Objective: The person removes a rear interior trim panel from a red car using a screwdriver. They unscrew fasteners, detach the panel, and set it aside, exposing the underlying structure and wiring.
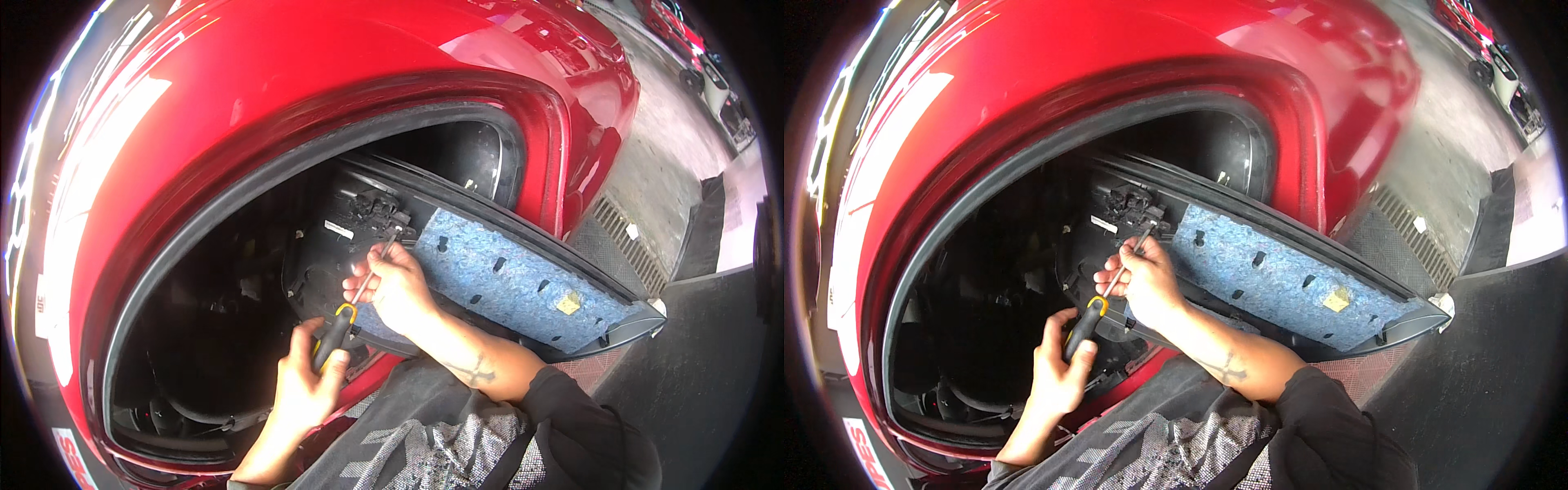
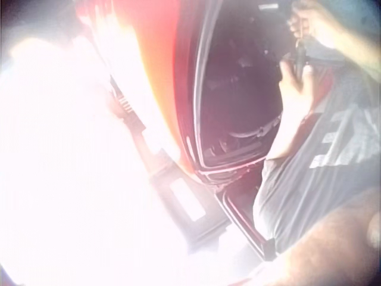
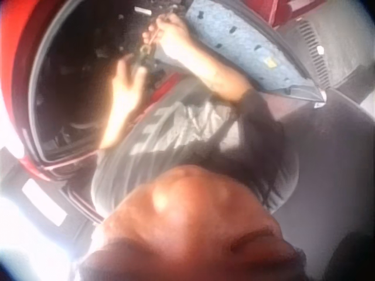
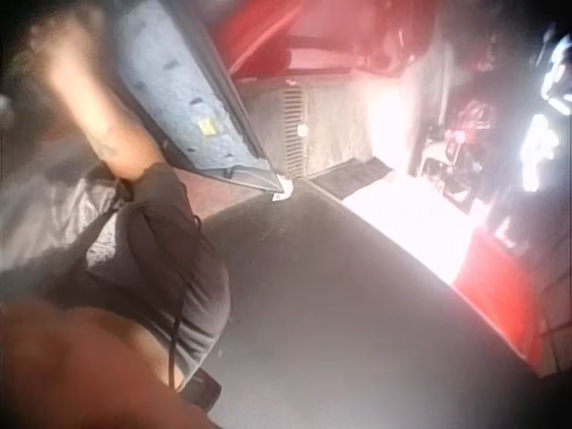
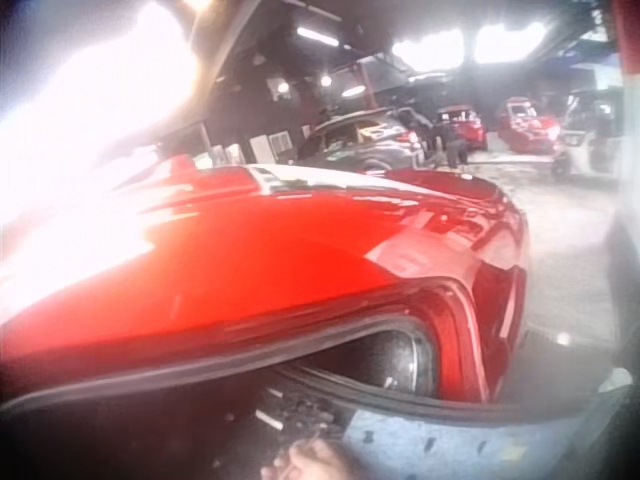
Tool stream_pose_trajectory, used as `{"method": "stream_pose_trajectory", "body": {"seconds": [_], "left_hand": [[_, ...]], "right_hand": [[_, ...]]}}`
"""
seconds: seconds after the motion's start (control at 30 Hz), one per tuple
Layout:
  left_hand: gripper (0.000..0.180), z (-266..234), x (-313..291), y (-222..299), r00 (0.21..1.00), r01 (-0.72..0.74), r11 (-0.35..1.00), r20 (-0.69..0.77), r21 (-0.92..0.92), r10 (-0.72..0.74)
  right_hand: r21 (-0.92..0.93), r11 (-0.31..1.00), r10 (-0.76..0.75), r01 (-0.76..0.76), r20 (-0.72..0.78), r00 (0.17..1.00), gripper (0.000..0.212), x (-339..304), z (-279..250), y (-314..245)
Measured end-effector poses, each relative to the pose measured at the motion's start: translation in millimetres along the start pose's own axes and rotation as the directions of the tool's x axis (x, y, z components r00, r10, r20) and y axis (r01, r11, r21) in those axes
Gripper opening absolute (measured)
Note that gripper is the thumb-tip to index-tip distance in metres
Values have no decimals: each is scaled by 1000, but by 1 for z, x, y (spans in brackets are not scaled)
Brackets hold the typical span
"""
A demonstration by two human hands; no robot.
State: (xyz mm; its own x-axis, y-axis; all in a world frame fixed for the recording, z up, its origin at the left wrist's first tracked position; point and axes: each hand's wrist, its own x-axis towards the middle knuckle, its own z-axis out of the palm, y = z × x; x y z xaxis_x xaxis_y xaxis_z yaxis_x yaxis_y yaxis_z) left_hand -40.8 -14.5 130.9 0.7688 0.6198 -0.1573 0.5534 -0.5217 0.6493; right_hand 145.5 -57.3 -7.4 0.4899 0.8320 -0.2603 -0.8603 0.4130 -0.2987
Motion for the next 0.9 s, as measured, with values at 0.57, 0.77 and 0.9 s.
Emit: {"method": "stream_pose_trajectory", "body": {"seconds": [0.57, 0.77, 0.9], "left_hand": [[55, 7, 33, -23, 709, 575, -425, 685, -699, -166], [51, 12, 12, -28, 856, 497, 245, 423, -833, -299], [47, 2, -5, -11, 954, -293, 935, -13, 200, 301]], "right_hand": [[-30, 999, 47, -44, 110, 993, 25, -6, -25, -2], [-80, 997, 23, -16, 83, 996, 30, -16, -18, -2], [-140, 990, 18, -10, 50, 999, 29, -24, -13, -5]]}}
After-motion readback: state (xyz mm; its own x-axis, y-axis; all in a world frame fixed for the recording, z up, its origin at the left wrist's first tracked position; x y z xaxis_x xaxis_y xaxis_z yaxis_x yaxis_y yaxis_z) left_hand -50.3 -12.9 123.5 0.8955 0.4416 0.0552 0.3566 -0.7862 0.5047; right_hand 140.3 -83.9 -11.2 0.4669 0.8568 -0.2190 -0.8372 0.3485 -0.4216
